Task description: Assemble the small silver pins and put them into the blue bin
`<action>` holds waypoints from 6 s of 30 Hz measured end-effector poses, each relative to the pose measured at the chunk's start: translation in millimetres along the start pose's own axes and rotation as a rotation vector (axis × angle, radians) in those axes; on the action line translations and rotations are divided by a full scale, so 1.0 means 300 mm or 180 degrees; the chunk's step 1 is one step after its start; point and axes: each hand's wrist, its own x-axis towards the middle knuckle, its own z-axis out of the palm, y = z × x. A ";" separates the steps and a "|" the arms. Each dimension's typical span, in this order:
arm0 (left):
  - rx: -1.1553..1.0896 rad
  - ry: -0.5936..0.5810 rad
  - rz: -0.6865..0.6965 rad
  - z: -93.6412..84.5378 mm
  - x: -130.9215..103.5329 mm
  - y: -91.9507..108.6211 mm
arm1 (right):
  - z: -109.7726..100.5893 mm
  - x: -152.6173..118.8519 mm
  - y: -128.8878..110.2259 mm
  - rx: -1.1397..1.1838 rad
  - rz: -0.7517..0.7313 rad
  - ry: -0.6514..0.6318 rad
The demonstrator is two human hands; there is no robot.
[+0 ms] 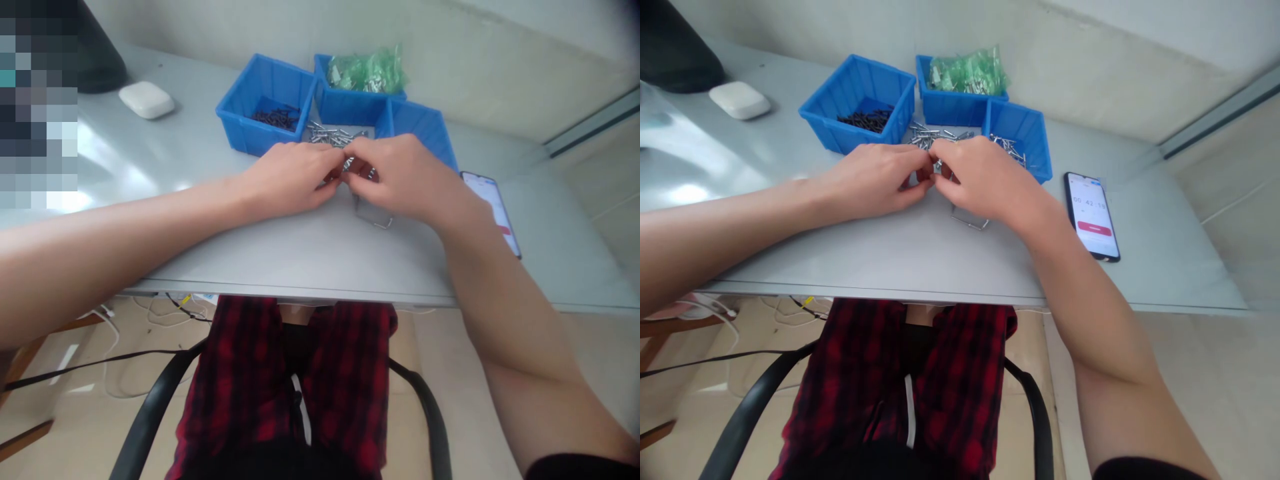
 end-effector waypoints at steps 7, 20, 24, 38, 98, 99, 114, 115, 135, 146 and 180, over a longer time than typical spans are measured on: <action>-0.0077 0.0180 -0.0304 -0.018 0.004 0.016 | -0.005 0.001 0.009 -0.0043 -0.0056 0.0110; -0.0474 0.0471 -0.0323 -0.032 0.004 0.035 | 0.003 0.005 -0.001 -0.0207 -0.0032 0.0062; -0.0362 0.0356 -0.0373 -0.034 0.002 0.031 | 0.006 0.007 0.009 -0.0087 -0.0086 0.0087; -0.0097 0.0105 -0.0535 -0.029 0.002 0.040 | 0.030 0.014 0.046 -0.0258 -0.0297 0.0108; 0.0329 -0.0217 -0.0409 -0.027 -0.001 0.032 | 0.007 0.006 0.012 -0.0390 -0.0224 -0.0097; 0.0313 -0.0207 -0.0416 -0.028 -0.001 0.034 | 0.009 0.005 0.015 -0.0328 -0.0242 -0.0060; 0.0201 -0.0090 -0.0327 -0.022 0.000 0.025 | 0.016 0.005 0.028 -0.0181 -0.0244 -0.0027; 0.0250 -0.0123 -0.0345 -0.023 0.000 0.027 | 0.017 0.004 0.029 -0.0169 -0.0251 -0.0017; 0.0306 -0.0235 -0.0288 -0.024 0.001 0.035 | 0.027 0.002 0.043 -0.0123 -0.0414 -0.0024; 0.0188 -0.0191 -0.0175 -0.016 0.004 0.017 | 0.026 -0.003 0.038 -0.0076 -0.0376 -0.0038; 0.0337 -0.0163 0.0217 0.002 -0.008 0.006 | 0.025 -0.007 0.023 -0.0191 -0.0266 -0.0164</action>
